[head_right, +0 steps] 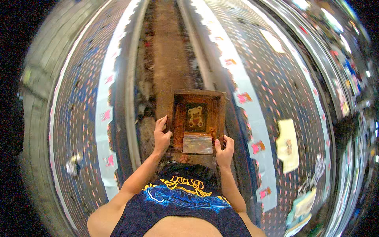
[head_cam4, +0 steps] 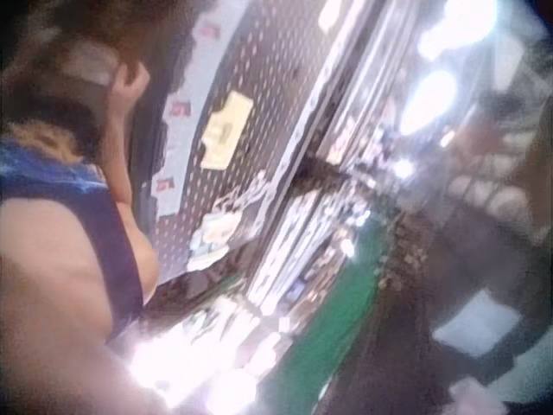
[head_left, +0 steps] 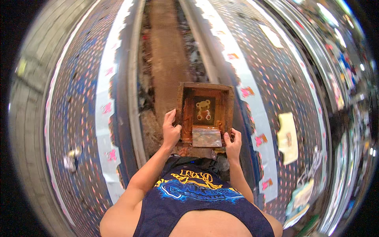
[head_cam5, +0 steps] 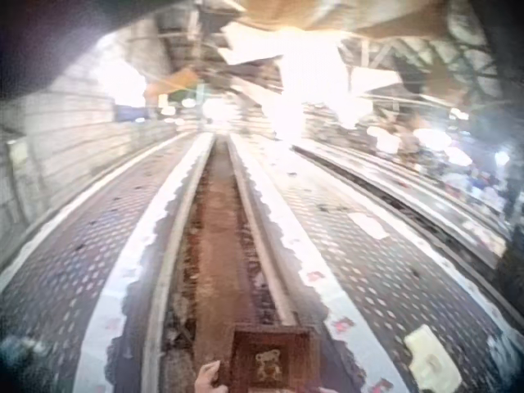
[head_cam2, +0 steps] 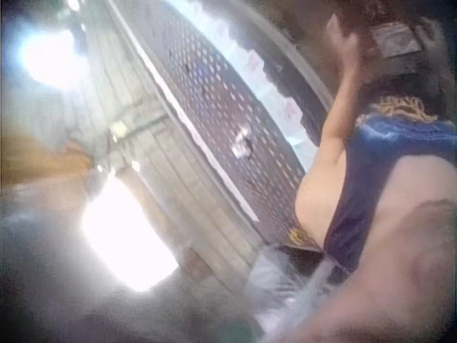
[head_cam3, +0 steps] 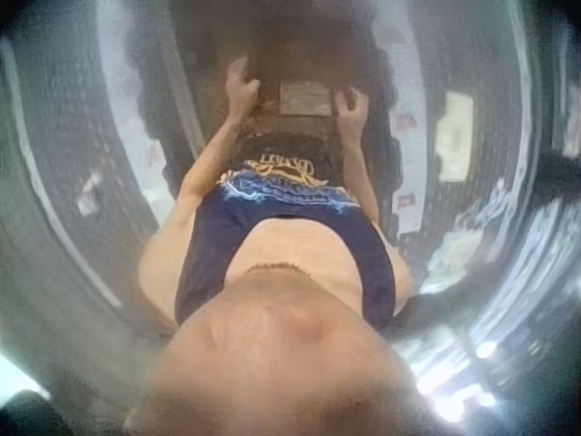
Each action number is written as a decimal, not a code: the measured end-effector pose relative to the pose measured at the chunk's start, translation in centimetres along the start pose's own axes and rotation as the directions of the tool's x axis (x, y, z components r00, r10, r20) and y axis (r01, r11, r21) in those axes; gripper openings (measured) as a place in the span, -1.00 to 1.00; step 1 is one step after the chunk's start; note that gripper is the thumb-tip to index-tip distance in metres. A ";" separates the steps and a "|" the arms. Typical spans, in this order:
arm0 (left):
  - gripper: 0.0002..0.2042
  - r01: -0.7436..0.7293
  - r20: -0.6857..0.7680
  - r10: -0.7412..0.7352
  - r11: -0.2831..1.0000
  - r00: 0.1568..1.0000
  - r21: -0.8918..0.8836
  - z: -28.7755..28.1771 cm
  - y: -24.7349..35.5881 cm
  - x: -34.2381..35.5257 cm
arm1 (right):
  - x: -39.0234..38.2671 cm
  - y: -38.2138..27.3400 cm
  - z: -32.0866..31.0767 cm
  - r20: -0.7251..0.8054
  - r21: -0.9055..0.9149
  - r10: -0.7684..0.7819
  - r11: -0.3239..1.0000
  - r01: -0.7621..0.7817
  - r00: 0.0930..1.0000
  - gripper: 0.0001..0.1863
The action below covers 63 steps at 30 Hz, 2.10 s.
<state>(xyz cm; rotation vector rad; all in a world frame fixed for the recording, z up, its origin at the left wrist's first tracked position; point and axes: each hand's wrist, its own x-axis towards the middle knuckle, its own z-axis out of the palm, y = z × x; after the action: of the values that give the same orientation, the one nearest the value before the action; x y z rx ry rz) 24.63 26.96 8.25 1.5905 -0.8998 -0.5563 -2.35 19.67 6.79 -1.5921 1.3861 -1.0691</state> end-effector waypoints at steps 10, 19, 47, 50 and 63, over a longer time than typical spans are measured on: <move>-0.35 0.185 -0.460 -0.153 0.982 0.875 0.026 -9.4 0.0 -5.0 | 3.2 -5.5 8.8 0.493 0.070 -0.104 0.994 0.079 0.864 -0.63; -0.33 0.293 -0.784 -0.148 0.955 0.602 0.045 -11.2 2.7 -18.0 | -0.3 -7.8 11.3 0.794 0.198 -0.213 0.976 0.090 0.569 -0.58; -0.34 0.427 -0.927 -0.133 0.858 -0.351 -0.285 -1.0 10.9 -66.2 | -36.5 -8.6 3.0 0.870 0.363 -0.306 0.928 0.083 -0.386 -0.64; -0.34 0.385 -0.913 -0.145 0.873 -0.380 -0.299 -2.1 11.3 -71.8 | -42.0 -6.9 1.8 0.850 0.402 -0.331 0.910 0.098 -0.411 -0.64; -0.34 0.575 -0.954 -0.010 0.796 -0.300 -0.189 -11.9 10.9 -92.6 | -63.2 -7.3 -3.7 0.834 0.454 -0.366 0.881 0.137 -0.412 -0.50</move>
<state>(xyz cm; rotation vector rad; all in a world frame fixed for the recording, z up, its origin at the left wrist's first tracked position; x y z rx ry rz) -23.72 107.57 10.26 1.9216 0.8913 0.7635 -7.06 83.25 7.86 -1.7999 -0.4404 0.3524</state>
